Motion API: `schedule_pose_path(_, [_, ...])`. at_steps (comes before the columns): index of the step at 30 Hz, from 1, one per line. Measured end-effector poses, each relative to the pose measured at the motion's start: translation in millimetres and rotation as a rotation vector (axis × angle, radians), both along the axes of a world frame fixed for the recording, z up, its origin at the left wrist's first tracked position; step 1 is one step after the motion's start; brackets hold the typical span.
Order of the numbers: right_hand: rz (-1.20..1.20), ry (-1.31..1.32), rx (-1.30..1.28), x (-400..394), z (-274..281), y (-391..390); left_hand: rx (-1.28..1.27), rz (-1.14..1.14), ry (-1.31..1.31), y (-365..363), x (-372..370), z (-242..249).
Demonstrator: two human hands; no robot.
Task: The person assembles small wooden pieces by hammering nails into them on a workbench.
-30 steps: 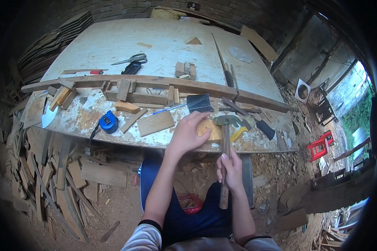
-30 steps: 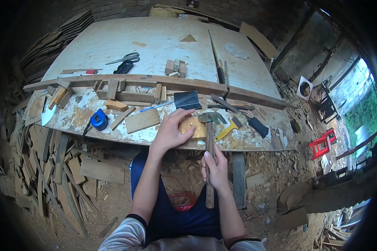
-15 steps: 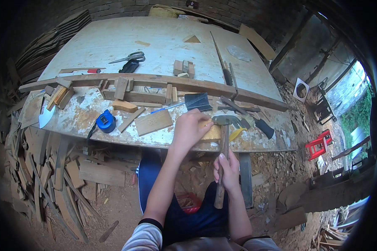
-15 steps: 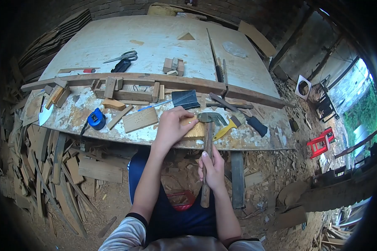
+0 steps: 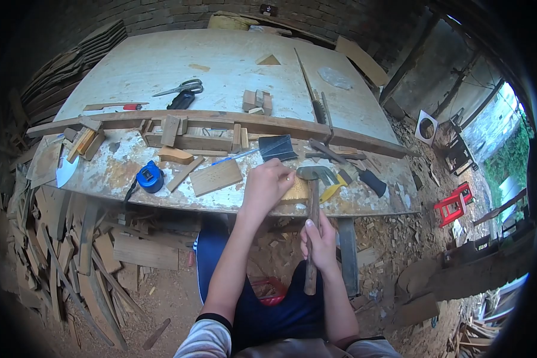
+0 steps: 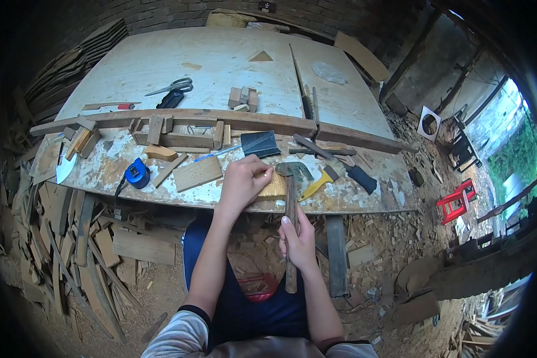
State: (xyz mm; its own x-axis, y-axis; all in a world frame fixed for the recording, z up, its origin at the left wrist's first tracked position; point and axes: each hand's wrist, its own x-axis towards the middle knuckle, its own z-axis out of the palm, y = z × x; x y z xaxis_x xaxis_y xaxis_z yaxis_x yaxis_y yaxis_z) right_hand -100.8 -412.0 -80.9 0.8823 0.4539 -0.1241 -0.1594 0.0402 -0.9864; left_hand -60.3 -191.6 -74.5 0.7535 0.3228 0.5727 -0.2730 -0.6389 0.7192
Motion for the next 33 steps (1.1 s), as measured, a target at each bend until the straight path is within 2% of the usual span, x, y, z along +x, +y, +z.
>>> schedule_pose_path(17, [-0.042, -0.048, -0.044, -6, -2, 6, -0.061, -0.029, -0.039, 5, 5, 0])
schedule_pose_path(23, [-0.035, -0.080, -0.076, -10, -3, 4, -0.095, -0.075, 0.023, 11, 6, 0])
schedule_pose_path(33, [-0.060, -0.133, -0.095, -15, -3, 12, -0.234, -0.027, 0.095, 7, 6, 1])
